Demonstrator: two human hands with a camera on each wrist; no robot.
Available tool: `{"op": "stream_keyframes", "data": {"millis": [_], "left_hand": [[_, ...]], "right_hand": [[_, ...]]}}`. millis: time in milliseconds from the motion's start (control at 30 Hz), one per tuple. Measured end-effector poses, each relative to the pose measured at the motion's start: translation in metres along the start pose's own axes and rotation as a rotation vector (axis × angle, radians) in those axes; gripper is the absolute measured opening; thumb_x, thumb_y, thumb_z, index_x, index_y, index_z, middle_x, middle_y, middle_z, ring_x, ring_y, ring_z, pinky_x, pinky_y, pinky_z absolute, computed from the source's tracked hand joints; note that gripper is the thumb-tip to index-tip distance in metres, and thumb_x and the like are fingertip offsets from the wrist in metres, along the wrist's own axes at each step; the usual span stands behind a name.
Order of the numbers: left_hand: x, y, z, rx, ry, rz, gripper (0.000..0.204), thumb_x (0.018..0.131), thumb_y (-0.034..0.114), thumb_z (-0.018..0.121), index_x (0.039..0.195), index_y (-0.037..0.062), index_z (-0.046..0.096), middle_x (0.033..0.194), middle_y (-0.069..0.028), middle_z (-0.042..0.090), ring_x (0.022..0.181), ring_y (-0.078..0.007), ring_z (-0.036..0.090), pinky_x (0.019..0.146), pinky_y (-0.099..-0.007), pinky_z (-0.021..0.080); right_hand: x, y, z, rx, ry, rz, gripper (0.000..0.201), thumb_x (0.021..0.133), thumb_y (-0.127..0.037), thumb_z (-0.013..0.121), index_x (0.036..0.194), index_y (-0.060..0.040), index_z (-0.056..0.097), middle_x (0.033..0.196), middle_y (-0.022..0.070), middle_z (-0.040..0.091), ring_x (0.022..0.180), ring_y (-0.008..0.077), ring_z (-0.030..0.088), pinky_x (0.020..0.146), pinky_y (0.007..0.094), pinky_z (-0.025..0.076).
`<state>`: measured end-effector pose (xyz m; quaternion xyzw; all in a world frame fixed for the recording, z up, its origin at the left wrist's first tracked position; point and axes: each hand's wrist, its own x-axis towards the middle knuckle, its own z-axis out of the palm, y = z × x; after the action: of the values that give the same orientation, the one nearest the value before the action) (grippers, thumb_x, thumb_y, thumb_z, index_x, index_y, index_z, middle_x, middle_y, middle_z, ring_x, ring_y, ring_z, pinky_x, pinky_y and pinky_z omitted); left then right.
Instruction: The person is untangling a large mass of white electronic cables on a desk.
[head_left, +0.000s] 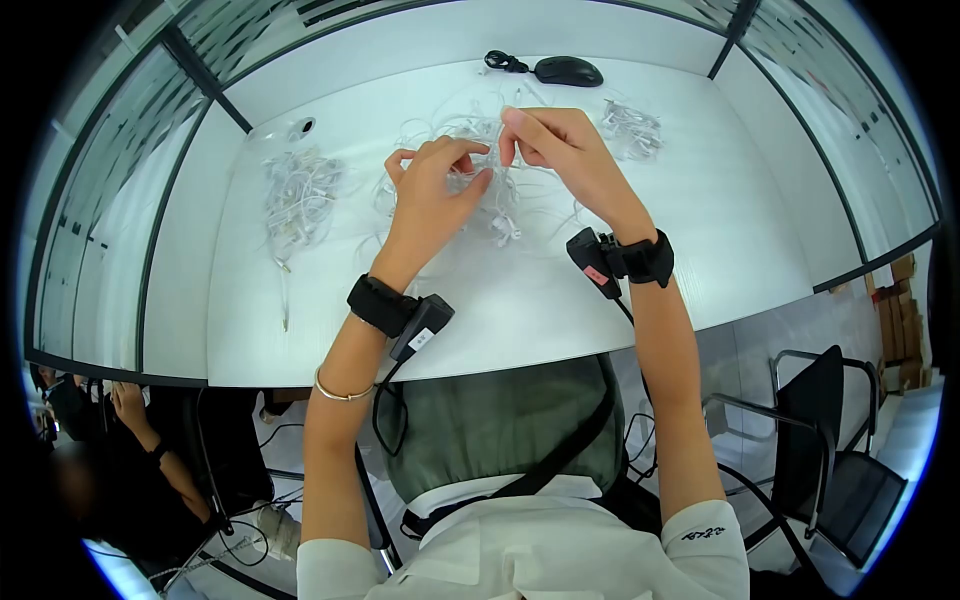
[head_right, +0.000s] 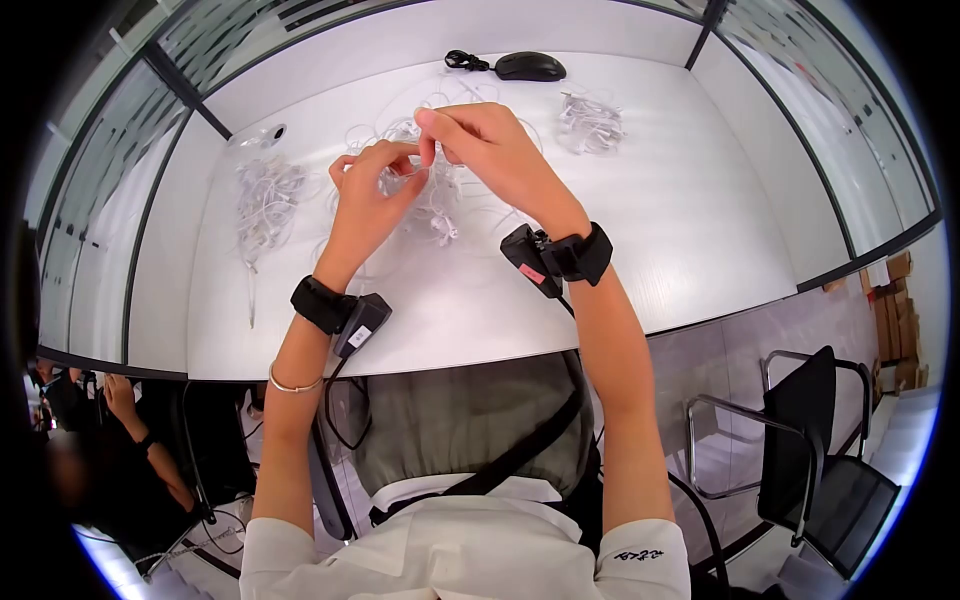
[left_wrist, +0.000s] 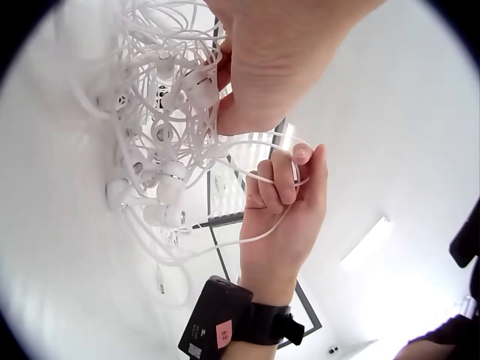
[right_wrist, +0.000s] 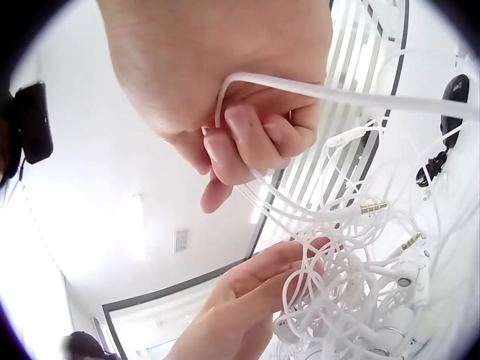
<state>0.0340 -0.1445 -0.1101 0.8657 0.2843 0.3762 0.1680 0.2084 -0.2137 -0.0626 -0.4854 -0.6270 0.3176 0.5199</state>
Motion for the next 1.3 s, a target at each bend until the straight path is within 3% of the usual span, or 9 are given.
{"op": "stream_keyframes", "data": {"millis": [133, 333, 433, 533, 667, 767, 867, 1000, 1300], "left_hand": [[0.002, 0.0, 0.001, -0.023, 0.009, -0.015, 0.008, 0.081, 0.014, 0.066, 0.089, 0.0115, 0.065, 0.084, 0.0036, 0.061, 0.082, -0.0083, 0.056, 0.088, -0.0348, 0.021], [0.003, -0.001, 0.0, -0.014, 0.07, 0.032, 0.004, 0.083, 0.013, 0.065, 0.085, 0.0101, 0.064, 0.077, 0.0028, 0.063, 0.072, -0.0094, 0.057, 0.085, -0.0341, 0.023], [0.004, 0.002, 0.0, -0.011, 0.133, 0.037, 0.003, 0.085, 0.012, 0.062, 0.084, 0.0091, 0.062, 0.072, -0.0007, 0.062, 0.067, -0.0139, 0.056, 0.081, -0.0344, 0.026], [0.004, -0.002, 0.0, -0.005, 0.158, 0.043, 0.003, 0.088, 0.012, 0.06, 0.087, 0.0093, 0.059, 0.071, -0.0009, 0.063, 0.064, -0.0139, 0.056, 0.081, -0.0342, 0.027], [0.003, -0.005, 0.0, -0.027, 0.143, 0.015, 0.004, 0.092, 0.012, 0.055, 0.093, 0.0085, 0.057, 0.076, -0.0003, 0.066, 0.071, -0.0119, 0.06, 0.084, -0.0337, 0.027], [0.003, -0.007, 0.001, -0.044, 0.154, 0.008, 0.003, 0.093, 0.011, 0.054, 0.093, 0.008, 0.054, 0.078, -0.0005, 0.066, 0.07, -0.0121, 0.06, 0.084, -0.0339, 0.027], [0.002, -0.007, 0.001, -0.052, 0.154, 0.001, 0.003, 0.093, 0.01, 0.053, 0.095, 0.0076, 0.052, 0.079, -0.0007, 0.067, 0.073, -0.0124, 0.061, 0.085, -0.0341, 0.027], [0.002, -0.01, 0.006, -0.09, 0.199, 0.059, 0.003, 0.092, 0.01, 0.052, 0.093, 0.0073, 0.052, 0.071, -0.0033, 0.065, 0.063, -0.0189, 0.055, 0.08, -0.0352, 0.03], [0.004, -0.004, 0.004, -0.126, 0.143, 0.035, 0.005, 0.093, 0.012, 0.051, 0.094, 0.0074, 0.052, 0.075, -0.0049, 0.07, 0.066, -0.0195, 0.059, 0.082, -0.0351, 0.03]], "right_hand": [[0.001, 0.002, -0.002, -0.015, 0.003, -0.012, 0.046, 0.098, -0.035, 0.047, 0.069, -0.001, 0.059, 0.055, -0.0049, 0.026, 0.053, 0.0064, 0.024, 0.053, 0.0248, 0.024], [0.003, 0.006, -0.003, 0.017, 0.017, 0.013, 0.039, 0.098, -0.032, 0.047, 0.076, -0.0026, 0.059, 0.055, -0.005, 0.03, 0.053, 0.0059, 0.025, 0.051, 0.024, 0.023], [0.002, 0.005, -0.002, 0.022, 0.039, 0.044, 0.029, 0.093, -0.033, 0.056, 0.086, -0.0045, 0.06, 0.059, -0.0039, 0.039, 0.056, 0.0062, 0.035, 0.052, 0.0226, 0.03], [0.001, 0.004, 0.006, -0.037, 0.054, 0.094, 0.023, 0.092, -0.029, 0.056, 0.101, -0.0081, 0.058, 0.061, -0.0038, 0.045, 0.054, 0.0043, 0.038, 0.051, 0.0204, 0.03], [0.003, 0.015, 0.007, -0.187, 0.032, 0.05, 0.034, 0.087, -0.029, 0.063, 0.116, -0.0117, 0.058, 0.079, 0.0015, 0.06, 0.059, 0.009, 0.049, 0.056, 0.0224, 0.041], [0.004, 0.02, 0.004, -0.318, -0.057, 0.037, 0.035, 0.087, -0.031, 0.063, 0.116, -0.0127, 0.059, 0.08, 0.0017, 0.06, 0.059, 0.0102, 0.052, 0.057, 0.0242, 0.042], [0.002, 0.018, 0.007, -0.352, -0.051, 0.051, 0.036, 0.086, -0.036, 0.066, 0.115, -0.0165, 0.061, 0.079, 0.0012, 0.059, 0.06, 0.008, 0.052, 0.056, 0.022, 0.041], [0.002, 0.016, 0.015, -0.446, 0.006, 0.157, 0.049, 0.078, -0.044, 0.072, 0.115, -0.0146, 0.06, 0.08, 0.0024, 0.061, 0.062, 0.0102, 0.056, 0.058, 0.0225, 0.042], [0.006, 0.039, 0.006, -0.293, -0.029, 0.075, 0.04, 0.076, -0.021, 0.067, 0.114, -0.0101, 0.058, 0.078, 0.0062, 0.064, 0.062, 0.0107, 0.056, 0.059, 0.0242, 0.044]]}}
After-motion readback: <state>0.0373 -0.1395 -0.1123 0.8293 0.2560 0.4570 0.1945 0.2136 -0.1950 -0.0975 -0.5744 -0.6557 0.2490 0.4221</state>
